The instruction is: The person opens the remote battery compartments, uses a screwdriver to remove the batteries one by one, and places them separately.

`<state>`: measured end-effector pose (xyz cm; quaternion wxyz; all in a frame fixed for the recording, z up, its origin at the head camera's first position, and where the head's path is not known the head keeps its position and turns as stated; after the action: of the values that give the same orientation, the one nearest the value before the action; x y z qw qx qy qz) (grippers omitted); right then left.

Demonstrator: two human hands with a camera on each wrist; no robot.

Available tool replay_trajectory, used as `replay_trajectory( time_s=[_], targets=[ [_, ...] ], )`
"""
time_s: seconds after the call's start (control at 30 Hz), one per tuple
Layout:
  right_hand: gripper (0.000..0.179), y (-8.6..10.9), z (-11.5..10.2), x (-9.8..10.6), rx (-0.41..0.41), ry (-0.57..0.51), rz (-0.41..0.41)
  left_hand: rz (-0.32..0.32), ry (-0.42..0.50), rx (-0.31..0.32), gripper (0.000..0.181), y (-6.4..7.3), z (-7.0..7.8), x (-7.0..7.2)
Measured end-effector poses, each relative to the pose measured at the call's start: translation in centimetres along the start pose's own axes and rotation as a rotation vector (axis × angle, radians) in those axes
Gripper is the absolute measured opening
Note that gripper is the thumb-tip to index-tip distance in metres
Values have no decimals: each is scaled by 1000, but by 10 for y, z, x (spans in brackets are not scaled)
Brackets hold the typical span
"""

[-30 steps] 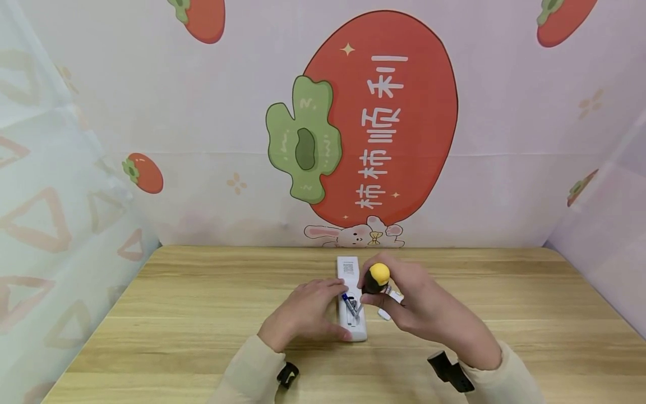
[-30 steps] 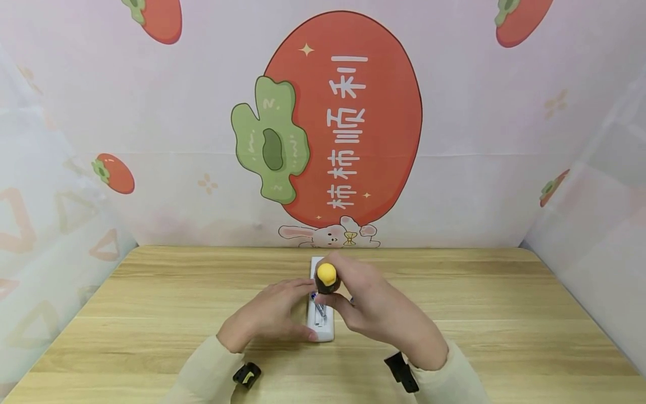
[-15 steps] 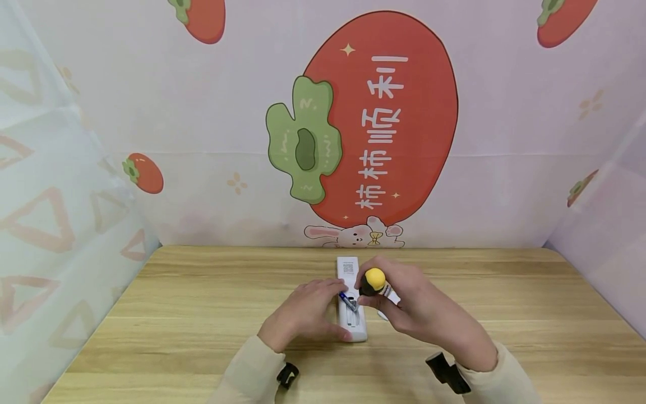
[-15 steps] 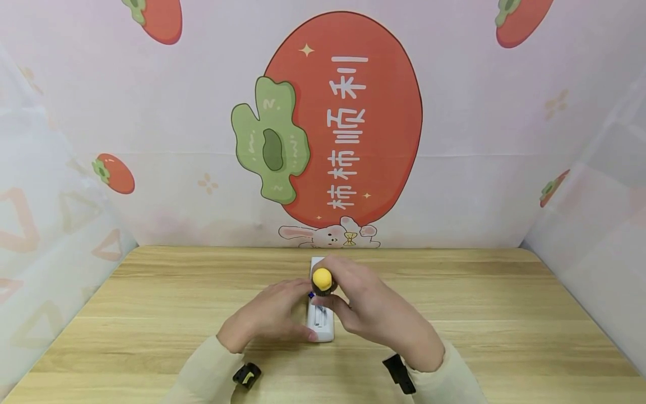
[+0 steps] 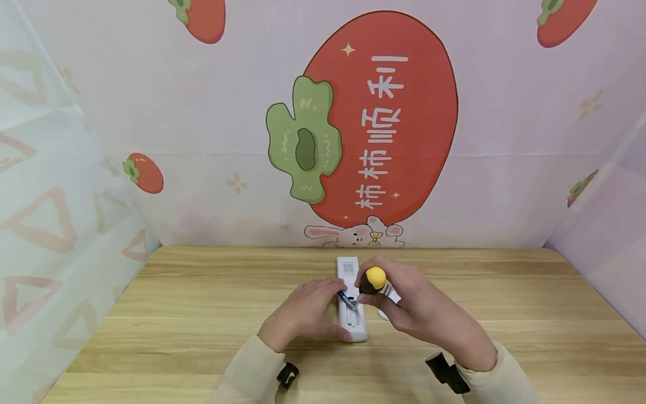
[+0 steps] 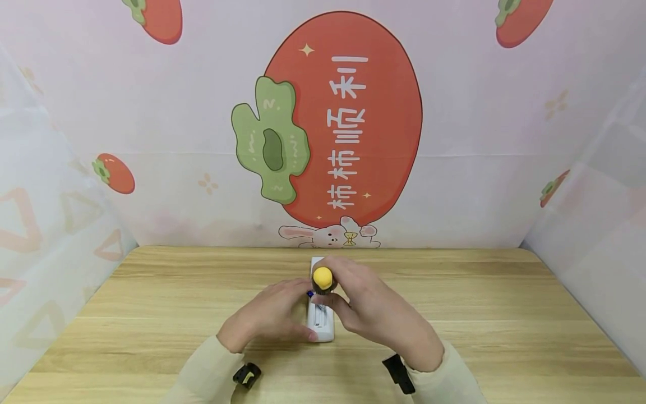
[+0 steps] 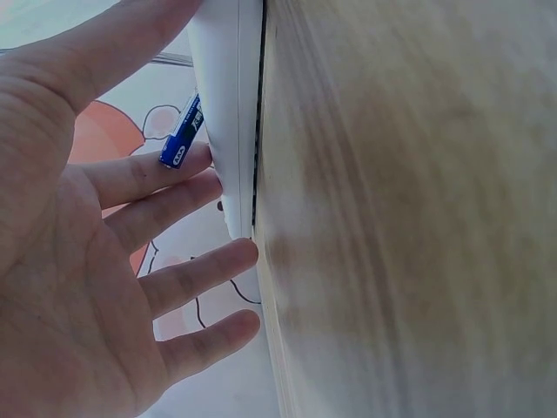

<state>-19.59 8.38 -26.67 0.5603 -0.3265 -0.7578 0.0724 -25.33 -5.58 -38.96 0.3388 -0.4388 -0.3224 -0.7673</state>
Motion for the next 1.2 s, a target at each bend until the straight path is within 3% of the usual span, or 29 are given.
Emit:
replay_trajectory(
  time_s=[0.4,0.7,0.9,1.07,1.2],
  targets=[
    [33,0,-1,2,35,-2,9,-7,11,1,88,-1,0,0],
    [25,0,1,0,-1,-9,-6,-1,3,5,88,-1,-1,0],
    [35,0,0,2,-13,-20,2,-8,9,10,89,-1,-1,0],
    [45,-1,-3,8,29,-8,38,-15,13,16,90,-1,-1,-1],
    [45,0,-1,12,-9,-10,45,-14,3,17,90,-1,0,0]
  ],
)
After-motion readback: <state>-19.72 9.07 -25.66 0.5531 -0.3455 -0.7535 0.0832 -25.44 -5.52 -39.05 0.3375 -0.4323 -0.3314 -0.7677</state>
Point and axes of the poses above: each hand's wrist, its own y-axis away from the middle knuckle, its own x-axis out of the back of the hand, z = x × y, the point moved 7 cm from there along -y, towards the middle knuckle, and after that the axes turned 11 degrees about -z, right-handed, at the moved point
